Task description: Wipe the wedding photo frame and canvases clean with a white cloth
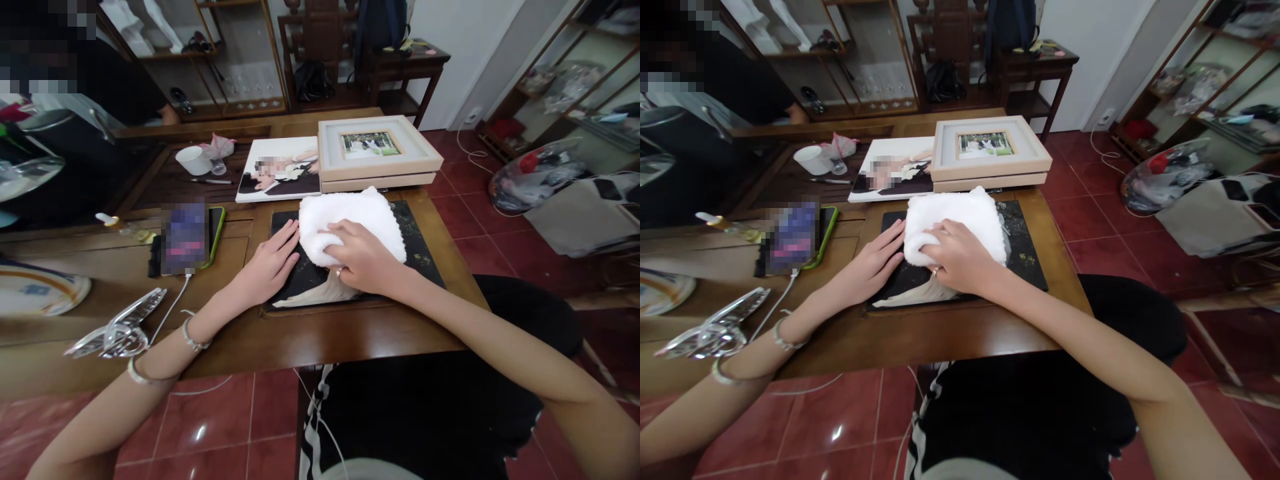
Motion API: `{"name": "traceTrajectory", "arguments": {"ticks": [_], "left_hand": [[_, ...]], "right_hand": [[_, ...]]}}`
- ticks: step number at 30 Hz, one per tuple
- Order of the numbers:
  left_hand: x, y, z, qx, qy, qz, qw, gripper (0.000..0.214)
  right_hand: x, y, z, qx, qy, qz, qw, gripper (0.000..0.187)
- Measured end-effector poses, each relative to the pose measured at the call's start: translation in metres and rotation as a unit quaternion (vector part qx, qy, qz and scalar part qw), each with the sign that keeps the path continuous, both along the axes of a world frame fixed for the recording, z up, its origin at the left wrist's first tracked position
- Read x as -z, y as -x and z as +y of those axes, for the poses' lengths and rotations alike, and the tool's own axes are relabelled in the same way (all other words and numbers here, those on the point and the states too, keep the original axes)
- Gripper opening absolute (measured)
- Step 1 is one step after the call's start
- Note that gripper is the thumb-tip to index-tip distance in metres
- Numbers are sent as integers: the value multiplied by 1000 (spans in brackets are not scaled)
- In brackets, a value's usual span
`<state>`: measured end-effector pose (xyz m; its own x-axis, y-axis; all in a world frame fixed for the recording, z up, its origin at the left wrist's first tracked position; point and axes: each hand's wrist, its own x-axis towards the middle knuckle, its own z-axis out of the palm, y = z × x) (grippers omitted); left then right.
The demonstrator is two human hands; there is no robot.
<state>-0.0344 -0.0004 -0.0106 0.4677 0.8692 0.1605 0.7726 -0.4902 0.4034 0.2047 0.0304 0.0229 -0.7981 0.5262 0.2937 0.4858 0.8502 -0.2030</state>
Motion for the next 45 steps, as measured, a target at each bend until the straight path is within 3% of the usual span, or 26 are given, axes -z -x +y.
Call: {"name": "traceTrajectory", "arguments": {"ticks": [9,15,17,22,26,31,34,37,45], "left_hand": [[-1,1,2,18,10,-19,1000,49],[-9,-3,-1,-72,10,-173,982,60],[-12,-5,-3,-68,11,-205,976,63],[-8,-6,-2,-1,22,-116,993,55],[-4,-6,-2,-2,23,-33,999,51],[-6,-6,-4,-5,17,-17,1000,49],[-6,-7,-4,-4,11,-15,1000,48],[-5,-6,-3,-1,10,-17,1000,48],[-2,-5,-1,-3,-6,-8,1000,48]], "right_hand": [[-2,-6,-37,-70,1,-24,997,19],[-5,-20,-58,-134,58,-24,989,15],[-8,-25,-64,-152,80,-26,985,14],[-23,-44,-71,-172,121,-25,977,14],[-32,-67,-62,-100,128,-24,986,13],[-25,-80,-31,89,76,-41,992,23],[-19,-67,-8,133,81,-31,987,29],[-19,-40,12,134,97,-13,986,30],[-31,46,52,5,155,38,987,35]]}}
